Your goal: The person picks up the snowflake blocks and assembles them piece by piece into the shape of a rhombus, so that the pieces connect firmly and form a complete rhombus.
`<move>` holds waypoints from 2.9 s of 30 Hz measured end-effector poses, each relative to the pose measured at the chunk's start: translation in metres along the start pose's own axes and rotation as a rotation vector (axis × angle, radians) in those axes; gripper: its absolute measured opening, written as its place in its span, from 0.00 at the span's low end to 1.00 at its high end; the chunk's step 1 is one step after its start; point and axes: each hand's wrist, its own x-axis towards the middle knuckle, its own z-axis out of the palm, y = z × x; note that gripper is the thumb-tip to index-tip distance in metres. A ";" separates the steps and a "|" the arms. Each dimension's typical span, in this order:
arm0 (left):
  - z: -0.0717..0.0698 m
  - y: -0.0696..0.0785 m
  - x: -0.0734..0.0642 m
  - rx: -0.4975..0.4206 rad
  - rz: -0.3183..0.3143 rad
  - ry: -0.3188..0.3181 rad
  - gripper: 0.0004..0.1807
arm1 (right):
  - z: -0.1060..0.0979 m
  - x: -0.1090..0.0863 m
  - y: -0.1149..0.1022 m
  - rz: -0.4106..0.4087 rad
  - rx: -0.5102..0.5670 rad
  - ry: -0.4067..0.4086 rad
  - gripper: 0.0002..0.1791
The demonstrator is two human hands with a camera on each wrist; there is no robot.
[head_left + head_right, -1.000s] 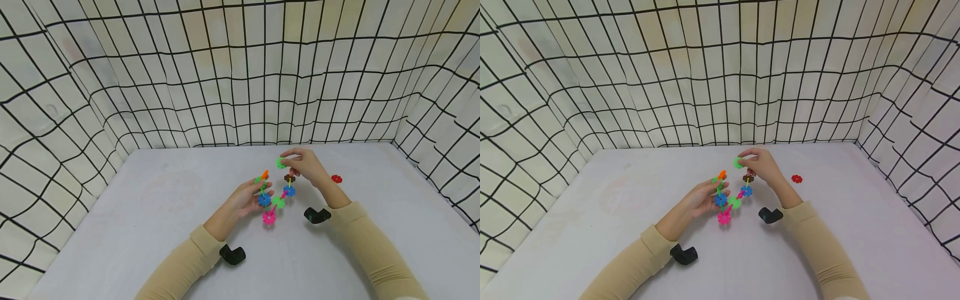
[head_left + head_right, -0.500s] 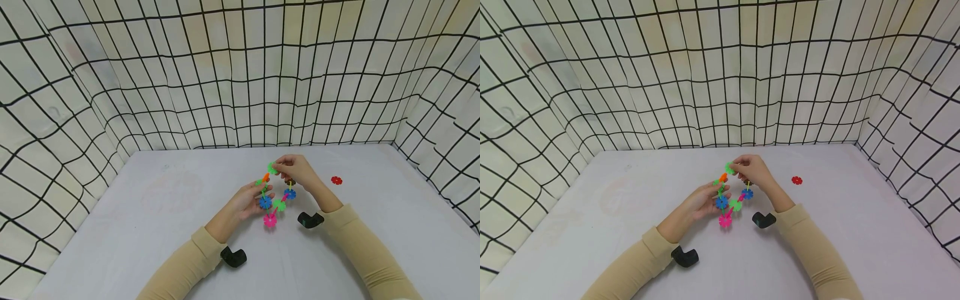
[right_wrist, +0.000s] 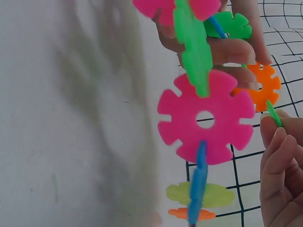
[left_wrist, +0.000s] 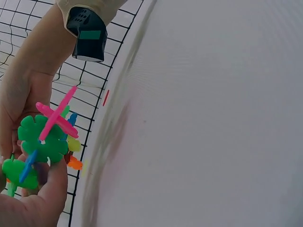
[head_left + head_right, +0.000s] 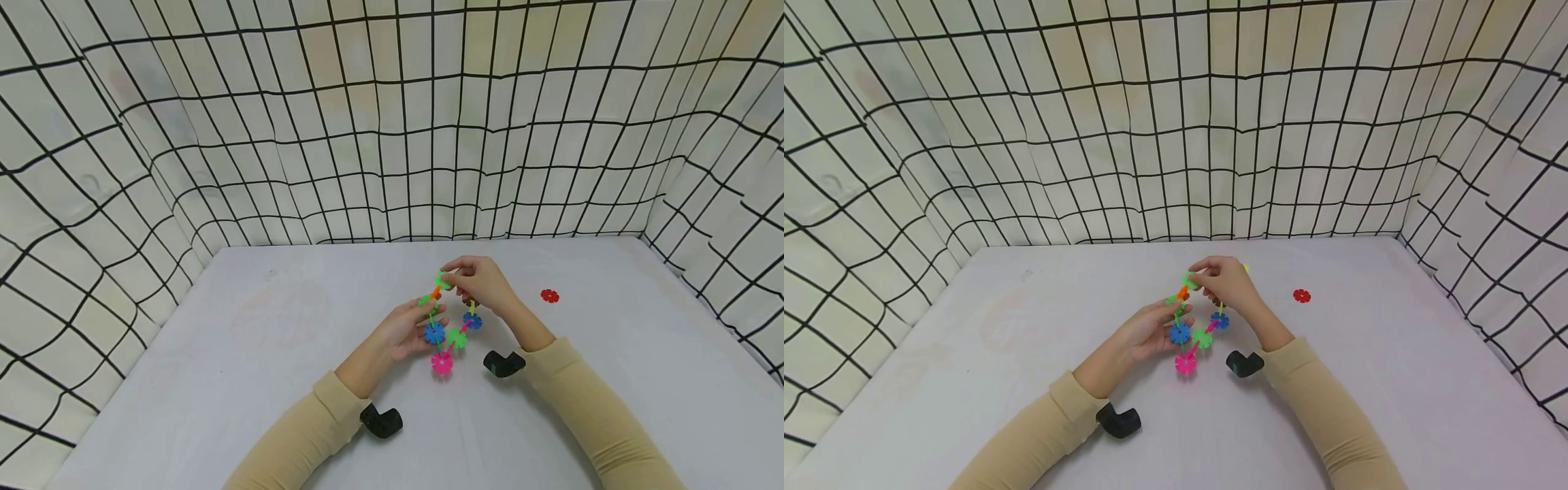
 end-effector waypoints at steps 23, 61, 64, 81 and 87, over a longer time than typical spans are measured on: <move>-0.001 -0.002 0.001 -0.047 0.023 0.067 0.24 | 0.017 -0.002 0.005 -0.048 -0.026 0.015 0.11; -0.035 0.027 0.019 0.317 -0.026 0.038 0.19 | -0.067 0.051 0.068 0.359 -0.326 0.015 0.28; -0.034 0.027 0.019 0.355 -0.011 0.053 0.19 | -0.065 0.055 0.069 0.383 -0.365 0.009 0.28; -0.027 0.026 0.019 0.368 0.038 0.101 0.19 | -0.061 0.053 0.067 0.355 -0.305 0.066 0.17; -0.026 0.027 0.018 0.365 0.042 0.113 0.18 | -0.061 0.048 0.063 0.301 -0.171 0.117 0.19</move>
